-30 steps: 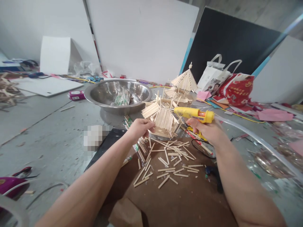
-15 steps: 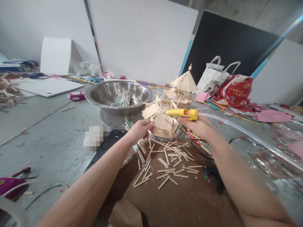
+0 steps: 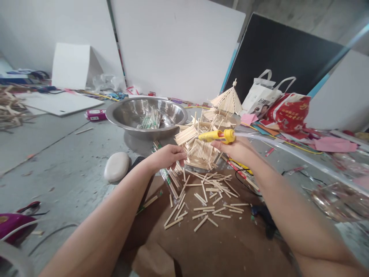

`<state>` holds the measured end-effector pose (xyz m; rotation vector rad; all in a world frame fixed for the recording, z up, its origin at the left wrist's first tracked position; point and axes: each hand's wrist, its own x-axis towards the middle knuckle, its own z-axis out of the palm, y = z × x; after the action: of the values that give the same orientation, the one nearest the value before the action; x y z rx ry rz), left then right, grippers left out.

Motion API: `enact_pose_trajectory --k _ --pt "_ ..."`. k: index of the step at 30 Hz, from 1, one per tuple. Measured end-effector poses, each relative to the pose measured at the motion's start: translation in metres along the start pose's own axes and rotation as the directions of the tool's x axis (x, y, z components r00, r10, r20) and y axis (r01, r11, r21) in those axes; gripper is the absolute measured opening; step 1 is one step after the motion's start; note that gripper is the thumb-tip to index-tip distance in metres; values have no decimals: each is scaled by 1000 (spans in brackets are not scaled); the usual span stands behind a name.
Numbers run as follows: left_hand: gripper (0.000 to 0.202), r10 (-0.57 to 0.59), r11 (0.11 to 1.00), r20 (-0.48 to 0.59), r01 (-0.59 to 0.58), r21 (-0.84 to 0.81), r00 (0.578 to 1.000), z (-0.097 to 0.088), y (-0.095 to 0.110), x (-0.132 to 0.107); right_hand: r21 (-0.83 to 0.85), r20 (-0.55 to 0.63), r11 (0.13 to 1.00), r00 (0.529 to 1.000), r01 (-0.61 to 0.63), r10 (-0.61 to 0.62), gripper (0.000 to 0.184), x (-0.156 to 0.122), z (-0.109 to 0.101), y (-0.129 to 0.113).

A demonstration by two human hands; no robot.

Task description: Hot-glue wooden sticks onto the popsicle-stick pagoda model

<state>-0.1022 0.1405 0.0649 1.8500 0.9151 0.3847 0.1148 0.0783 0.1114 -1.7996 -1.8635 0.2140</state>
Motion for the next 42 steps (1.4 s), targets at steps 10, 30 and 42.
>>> enact_pose_trajectory --k 10,30,42 --pt "27 -1 999 37 2 -45 999 -1 -2 -1 -67 -4 998 1000 19 -19 35 0 3 -2" --pt "25 -13 997 33 15 -77 999 -1 -2 0 -45 -25 998 999 33 -35 29 1 6 -3" --pt "23 -48 991 36 52 -124 998 -8 -4 -2 3 17 1000 1000 4 -4 38 -5 6 -1"
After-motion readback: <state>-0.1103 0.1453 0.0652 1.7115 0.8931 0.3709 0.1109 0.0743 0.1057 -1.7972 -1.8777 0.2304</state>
